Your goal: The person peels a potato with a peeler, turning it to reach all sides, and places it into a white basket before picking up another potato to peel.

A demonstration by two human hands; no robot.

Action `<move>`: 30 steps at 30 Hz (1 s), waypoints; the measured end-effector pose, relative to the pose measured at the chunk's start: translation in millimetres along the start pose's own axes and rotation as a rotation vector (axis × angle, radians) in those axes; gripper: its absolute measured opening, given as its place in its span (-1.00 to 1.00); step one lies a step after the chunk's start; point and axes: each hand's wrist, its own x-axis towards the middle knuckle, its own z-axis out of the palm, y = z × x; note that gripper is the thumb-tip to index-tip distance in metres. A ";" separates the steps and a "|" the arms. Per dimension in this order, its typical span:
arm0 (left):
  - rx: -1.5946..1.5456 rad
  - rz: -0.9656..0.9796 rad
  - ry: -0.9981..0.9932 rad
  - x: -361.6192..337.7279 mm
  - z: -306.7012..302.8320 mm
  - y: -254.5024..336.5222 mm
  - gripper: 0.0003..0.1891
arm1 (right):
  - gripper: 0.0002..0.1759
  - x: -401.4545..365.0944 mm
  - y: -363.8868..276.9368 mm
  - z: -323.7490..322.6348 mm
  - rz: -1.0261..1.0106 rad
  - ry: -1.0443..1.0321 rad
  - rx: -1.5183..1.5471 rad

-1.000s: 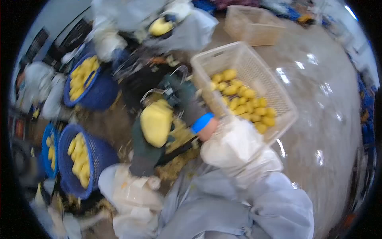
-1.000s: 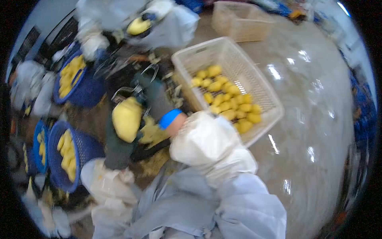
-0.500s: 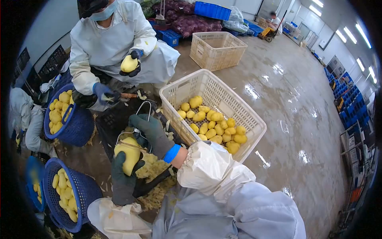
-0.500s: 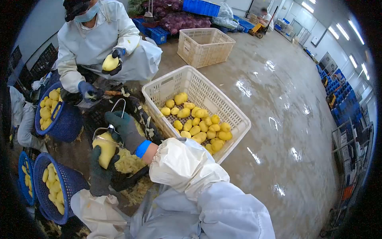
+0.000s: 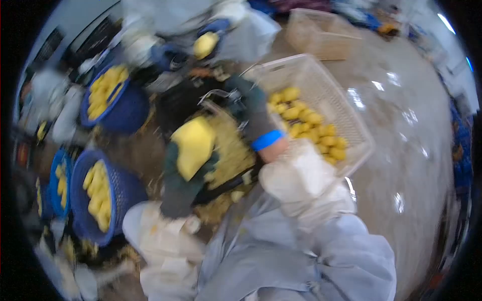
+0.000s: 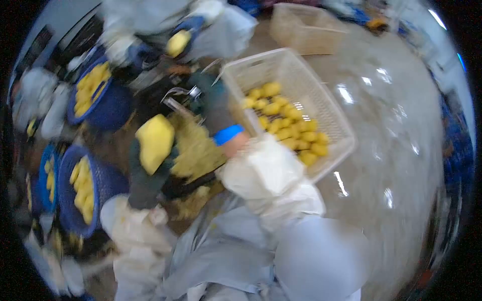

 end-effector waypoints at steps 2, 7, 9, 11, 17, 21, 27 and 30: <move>-0.013 -0.027 -0.058 9.2 -4.5 2.2 -0.32 | -0.75 -32.4 -15.6 23.4 0.002 -0.202 -0.014; -0.091 -0.131 -0.177 3.6 -6.8 1.8 -0.26 | -0.78 7.8 17.8 -3.3 -0.010 0.010 0.092; -0.040 -0.100 -0.215 9.5 -10.9 6.3 -0.26 | -0.76 -14.8 -8.0 13.9 0.028 -0.096 0.066; 0.112 -0.053 -0.113 9.6 -16.2 2.4 -0.24 | -0.78 -34.9 -11.8 27.4 -0.017 -0.253 -0.029; 0.063 -0.040 -0.226 5.7 -7.7 2.7 -0.26 | -0.74 -8.1 -3.6 10.0 0.073 -0.037 0.046; 0.208 -0.038 -0.178 6.8 -11.4 1.9 -0.34 | -0.73 -10.5 2.3 3.9 -0.013 -0.128 -0.171; 0.492 0.227 -0.100 5.0 -5.6 1.5 -0.31 | -0.73 -30.7 -14.3 16.7 0.003 -0.212 -0.224; 0.521 0.245 -0.107 2.6 -3.2 1.7 -0.32 | -0.73 -3.3 0.3 -3.3 -0.022 -0.093 -0.071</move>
